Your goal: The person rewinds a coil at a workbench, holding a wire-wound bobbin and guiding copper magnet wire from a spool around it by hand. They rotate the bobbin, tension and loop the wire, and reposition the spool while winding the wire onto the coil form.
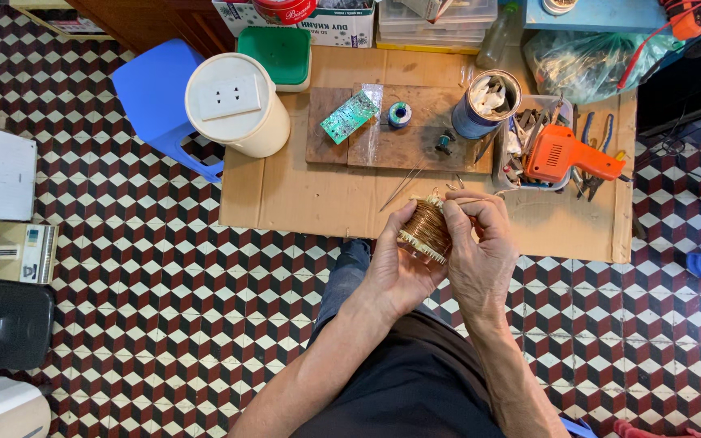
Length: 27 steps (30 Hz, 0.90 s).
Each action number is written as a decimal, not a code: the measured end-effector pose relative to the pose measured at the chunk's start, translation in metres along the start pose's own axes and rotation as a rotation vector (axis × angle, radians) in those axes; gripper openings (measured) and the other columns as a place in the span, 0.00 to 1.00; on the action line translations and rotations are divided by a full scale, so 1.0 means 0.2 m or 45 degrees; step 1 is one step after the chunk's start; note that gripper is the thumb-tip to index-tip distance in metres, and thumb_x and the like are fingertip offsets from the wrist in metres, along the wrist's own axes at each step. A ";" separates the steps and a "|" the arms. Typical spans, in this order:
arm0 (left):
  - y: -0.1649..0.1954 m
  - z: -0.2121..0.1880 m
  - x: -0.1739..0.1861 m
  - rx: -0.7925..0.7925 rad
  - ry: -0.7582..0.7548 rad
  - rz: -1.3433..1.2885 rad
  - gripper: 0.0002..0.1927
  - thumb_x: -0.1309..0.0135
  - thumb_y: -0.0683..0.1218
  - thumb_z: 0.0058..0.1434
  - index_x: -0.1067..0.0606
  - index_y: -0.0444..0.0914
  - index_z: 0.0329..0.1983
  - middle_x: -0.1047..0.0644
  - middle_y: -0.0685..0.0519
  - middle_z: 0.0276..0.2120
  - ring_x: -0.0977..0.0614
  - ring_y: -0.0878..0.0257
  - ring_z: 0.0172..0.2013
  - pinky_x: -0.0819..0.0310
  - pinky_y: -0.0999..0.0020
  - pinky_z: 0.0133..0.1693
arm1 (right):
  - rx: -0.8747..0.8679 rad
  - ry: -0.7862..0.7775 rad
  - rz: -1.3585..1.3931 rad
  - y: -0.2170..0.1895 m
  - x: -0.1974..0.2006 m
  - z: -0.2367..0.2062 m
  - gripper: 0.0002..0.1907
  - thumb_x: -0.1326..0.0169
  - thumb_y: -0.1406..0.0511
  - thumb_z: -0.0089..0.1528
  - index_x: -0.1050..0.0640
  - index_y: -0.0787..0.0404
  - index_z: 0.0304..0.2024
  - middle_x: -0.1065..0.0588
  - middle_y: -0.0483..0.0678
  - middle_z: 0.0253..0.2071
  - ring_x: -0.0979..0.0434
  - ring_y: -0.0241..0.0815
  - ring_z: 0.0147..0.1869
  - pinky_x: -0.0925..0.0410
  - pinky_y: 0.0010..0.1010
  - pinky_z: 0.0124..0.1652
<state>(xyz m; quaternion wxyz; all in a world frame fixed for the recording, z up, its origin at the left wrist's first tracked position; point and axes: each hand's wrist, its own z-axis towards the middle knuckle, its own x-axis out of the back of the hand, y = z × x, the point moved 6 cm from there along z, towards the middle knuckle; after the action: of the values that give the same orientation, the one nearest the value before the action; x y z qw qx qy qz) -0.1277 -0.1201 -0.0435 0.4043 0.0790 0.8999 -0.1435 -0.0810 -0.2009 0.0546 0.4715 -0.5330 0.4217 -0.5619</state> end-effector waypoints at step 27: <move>0.05 -0.05 -0.03 0.043 -0.142 0.354 0.23 0.39 0.56 0.62 0.26 0.39 0.54 0.19 0.50 0.42 0.16 0.54 0.41 0.21 0.71 0.31 | -0.140 -0.108 -0.066 0.00 0.06 0.06 0.08 0.45 0.68 0.68 0.22 0.69 0.37 0.24 0.47 0.47 0.23 0.32 0.42 0.25 0.24 0.41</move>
<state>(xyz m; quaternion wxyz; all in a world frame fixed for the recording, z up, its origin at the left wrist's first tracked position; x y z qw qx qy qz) -0.1273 -0.1086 -0.0342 0.4682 0.2014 0.8539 -0.1056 -0.0692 -0.2121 0.0576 0.4442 -0.5922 0.4175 -0.5269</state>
